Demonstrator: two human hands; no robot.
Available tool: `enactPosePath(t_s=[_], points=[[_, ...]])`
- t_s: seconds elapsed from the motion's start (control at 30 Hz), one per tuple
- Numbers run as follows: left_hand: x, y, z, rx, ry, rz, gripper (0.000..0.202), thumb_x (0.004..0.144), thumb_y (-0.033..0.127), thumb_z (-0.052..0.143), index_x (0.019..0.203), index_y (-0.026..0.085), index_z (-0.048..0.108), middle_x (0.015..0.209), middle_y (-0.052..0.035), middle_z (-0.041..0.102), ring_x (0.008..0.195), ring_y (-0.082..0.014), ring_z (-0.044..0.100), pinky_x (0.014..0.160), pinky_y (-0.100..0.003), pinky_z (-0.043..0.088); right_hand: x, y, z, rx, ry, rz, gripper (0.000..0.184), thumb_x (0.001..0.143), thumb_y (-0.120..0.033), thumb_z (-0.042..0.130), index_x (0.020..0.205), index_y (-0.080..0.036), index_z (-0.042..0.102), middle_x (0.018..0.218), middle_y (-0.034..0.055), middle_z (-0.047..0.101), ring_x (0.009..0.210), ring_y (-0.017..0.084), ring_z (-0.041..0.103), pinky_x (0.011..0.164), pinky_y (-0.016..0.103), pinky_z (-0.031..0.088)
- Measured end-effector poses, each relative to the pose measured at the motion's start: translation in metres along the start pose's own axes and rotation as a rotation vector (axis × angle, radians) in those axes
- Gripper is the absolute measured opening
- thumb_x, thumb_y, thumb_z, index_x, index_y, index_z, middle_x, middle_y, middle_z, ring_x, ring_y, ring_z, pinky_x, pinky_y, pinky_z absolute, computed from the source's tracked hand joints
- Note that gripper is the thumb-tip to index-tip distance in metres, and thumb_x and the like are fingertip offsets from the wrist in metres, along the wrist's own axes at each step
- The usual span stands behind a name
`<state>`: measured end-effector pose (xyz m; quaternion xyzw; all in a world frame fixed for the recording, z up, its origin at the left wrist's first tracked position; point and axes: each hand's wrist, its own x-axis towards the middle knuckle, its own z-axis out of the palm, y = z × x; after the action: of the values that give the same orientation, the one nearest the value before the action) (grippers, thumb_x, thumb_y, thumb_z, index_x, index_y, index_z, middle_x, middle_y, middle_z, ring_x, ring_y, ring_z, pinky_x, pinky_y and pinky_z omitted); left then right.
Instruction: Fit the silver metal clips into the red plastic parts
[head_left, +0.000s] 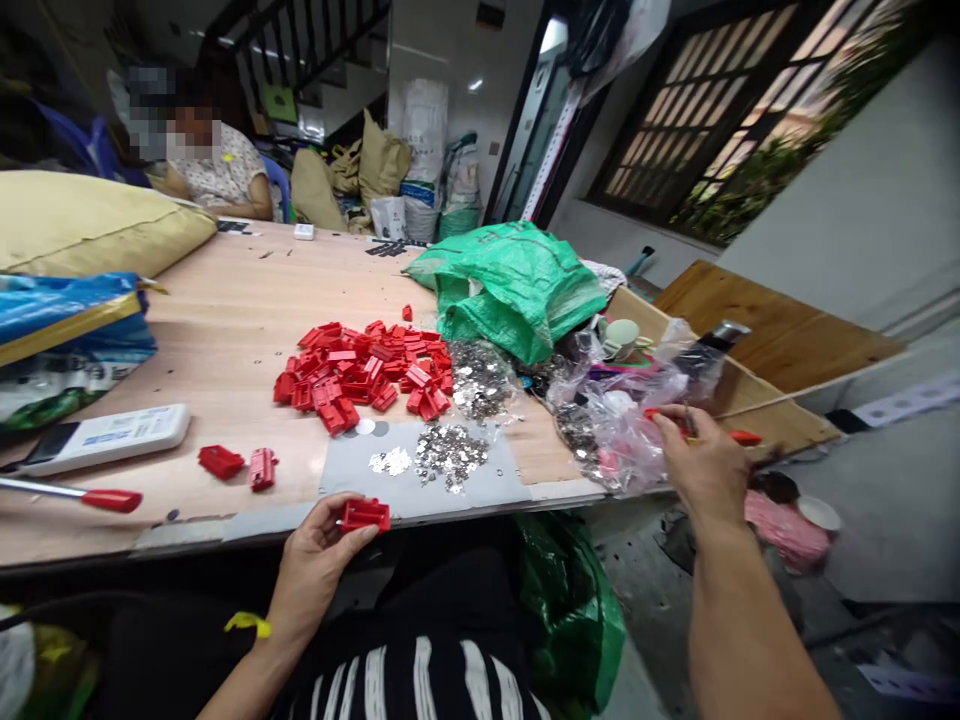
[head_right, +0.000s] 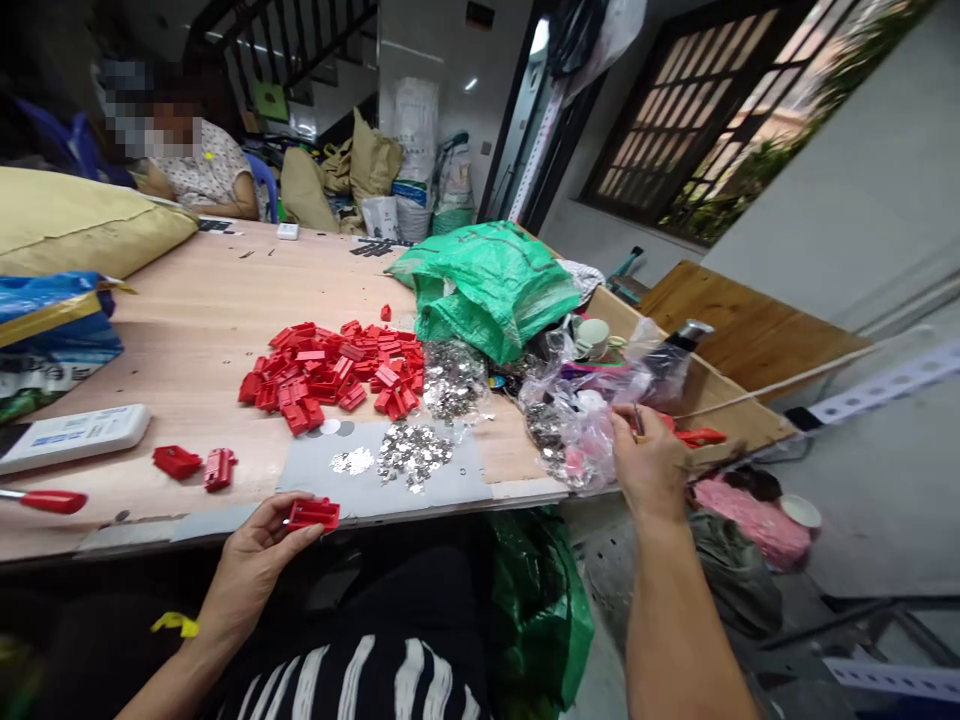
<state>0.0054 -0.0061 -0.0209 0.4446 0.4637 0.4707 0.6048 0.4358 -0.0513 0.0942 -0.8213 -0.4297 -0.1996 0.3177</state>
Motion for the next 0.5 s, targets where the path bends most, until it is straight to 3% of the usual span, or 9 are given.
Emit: enactPosePath(t_s=[0.07,0.13,0.27,0.33,0.5], points=[[0.0,0.0,0.002,-0.018,0.007,0.003,0.04,0.063,0.03,0.079,0.097,0.016,0.062,0.093,-0.0049,0.073,0.085,-0.0213,0.07,0.081,-0.031,0.057,-0.011,-0.024,0.004,0.089,-0.02,-0.094,0.027,0.085,-0.04,0.052,0.095,-0.019,0.067,0.086,0.0115,0.07,0.077,0.025,0.062,0.071,0.035,0.044],[0.001,0.001,0.004,-0.046,0.004,0.002,0.039,0.063,0.028,0.079,0.096,0.017,0.062,0.093,-0.0046,0.072,0.085,-0.0205,0.07,0.081,-0.031,0.056,-0.028,-0.049,0.014,0.192,-0.124,-0.162,0.027,0.085,-0.042,0.053,0.094,-0.02,0.066,0.085,0.0099,0.07,0.075,0.024,0.062,0.071,0.035,0.045],[-0.001,0.002,0.005,-0.08,-0.005,-0.005,0.037,0.064,0.026,0.078,0.096,0.017,0.061,0.093,-0.0034,0.072,0.084,-0.018,0.069,0.081,-0.028,0.055,-0.079,-0.092,0.049,0.46,-0.606,-0.339,0.019,0.086,-0.038,0.053,0.091,-0.023,0.064,0.091,0.0064,0.069,0.08,0.022,0.063,0.072,0.033,0.049],[-0.002,0.002,0.005,-0.078,0.0,-0.01,0.037,0.065,0.025,0.078,0.096,0.017,0.061,0.093,-0.0034,0.072,0.085,-0.0175,0.069,0.081,-0.028,0.054,-0.103,-0.109,0.066,0.461,-0.754,-0.409,0.014,0.088,-0.032,0.051,0.09,-0.024,0.063,0.089,0.005,0.067,0.082,0.021,0.062,0.074,0.033,0.048],[-0.001,0.0,0.005,-0.069,0.002,-0.006,0.037,0.065,0.025,0.078,0.097,0.016,0.061,0.093,-0.0047,0.072,0.084,-0.0181,0.068,0.081,-0.029,0.054,-0.132,-0.139,0.086,0.359,-0.776,-0.498,0.011,0.088,-0.024,0.051,0.093,-0.024,0.061,0.091,0.004,0.064,0.083,0.02,0.061,0.073,0.032,0.047]])
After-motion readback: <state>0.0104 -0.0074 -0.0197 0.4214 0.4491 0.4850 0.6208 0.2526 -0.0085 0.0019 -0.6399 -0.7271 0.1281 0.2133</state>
